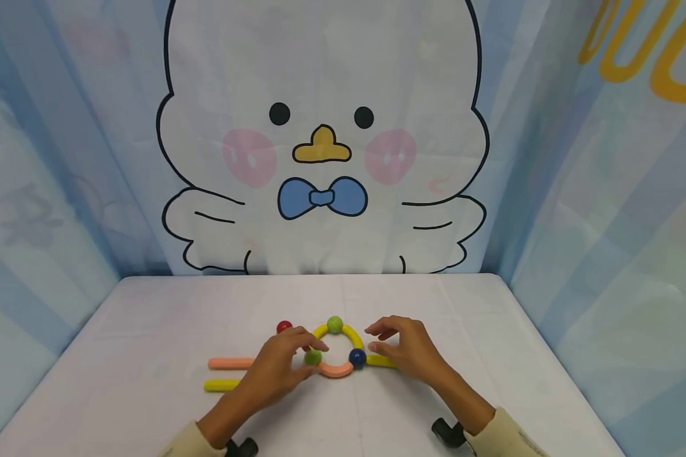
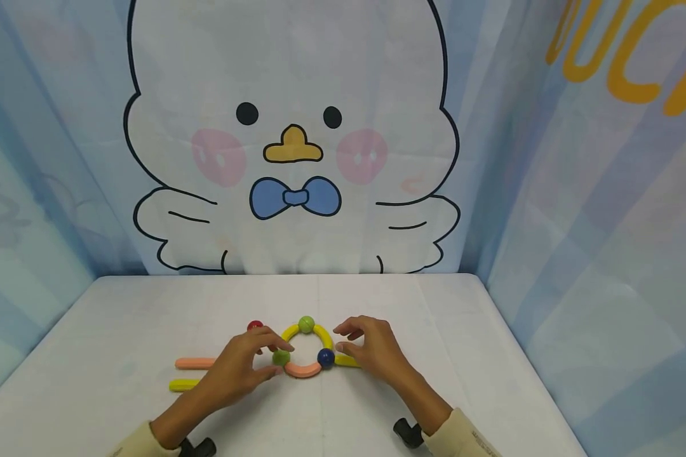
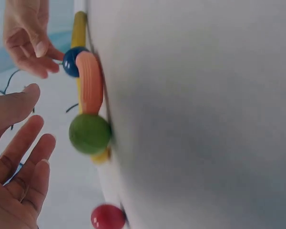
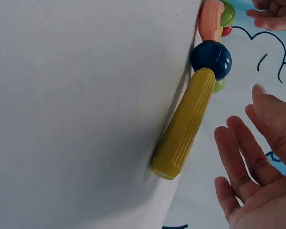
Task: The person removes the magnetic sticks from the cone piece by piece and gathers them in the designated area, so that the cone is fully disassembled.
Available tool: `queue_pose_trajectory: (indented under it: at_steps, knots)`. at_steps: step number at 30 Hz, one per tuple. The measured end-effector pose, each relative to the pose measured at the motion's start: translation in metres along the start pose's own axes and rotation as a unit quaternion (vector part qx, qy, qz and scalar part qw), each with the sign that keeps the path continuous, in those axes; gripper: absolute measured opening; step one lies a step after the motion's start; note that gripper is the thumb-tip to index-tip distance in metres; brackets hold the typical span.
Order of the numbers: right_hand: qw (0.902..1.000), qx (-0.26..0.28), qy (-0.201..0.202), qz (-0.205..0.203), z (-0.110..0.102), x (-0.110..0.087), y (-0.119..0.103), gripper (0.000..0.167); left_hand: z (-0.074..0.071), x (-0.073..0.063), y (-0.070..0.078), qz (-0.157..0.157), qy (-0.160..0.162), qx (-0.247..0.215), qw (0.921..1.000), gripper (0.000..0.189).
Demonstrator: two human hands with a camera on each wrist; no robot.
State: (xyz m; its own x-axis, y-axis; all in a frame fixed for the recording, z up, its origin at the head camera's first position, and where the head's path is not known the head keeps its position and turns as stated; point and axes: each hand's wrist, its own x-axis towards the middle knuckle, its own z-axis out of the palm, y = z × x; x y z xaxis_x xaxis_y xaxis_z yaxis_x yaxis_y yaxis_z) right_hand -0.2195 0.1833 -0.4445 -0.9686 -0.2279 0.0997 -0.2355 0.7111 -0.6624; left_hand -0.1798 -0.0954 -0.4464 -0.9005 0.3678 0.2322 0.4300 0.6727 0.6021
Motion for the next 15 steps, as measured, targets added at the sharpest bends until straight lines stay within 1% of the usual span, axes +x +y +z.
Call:
queue_pose_trajectory:
  at_steps: [4, 7, 10, 12, 15]
  knots:
    - [0.9999, 0.004, -0.016, 0.001, -0.002, -0.007, 0.006, 0.023, 0.015, 0.015, 0.006, 0.016, -0.013, -0.038, 0.9991, 0.037]
    - [0.9996, 0.005, -0.029, 0.001, -0.004, -0.01, 0.012, 0.023, 0.025, 0.025, 0.01, 0.026, -0.023, -0.053, 0.998, 0.037]
    - [0.9992, 0.003, -0.04, -0.006, -0.005, -0.011, 0.016, 0.023, 0.033, 0.033, 0.012, 0.027, -0.035, -0.054, 0.9976, 0.035]
    - [0.9987, 0.0, -0.049, -0.014, -0.006, -0.012, 0.019, 0.023, 0.037, 0.038, 0.014, 0.022, -0.045, -0.047, 0.9976, 0.035]
    - [0.9977, -0.005, -0.063, -0.024, -0.006, -0.012, 0.023, 0.023, 0.044, 0.044, 0.015, 0.025, -0.058, -0.031, 0.9975, 0.035]
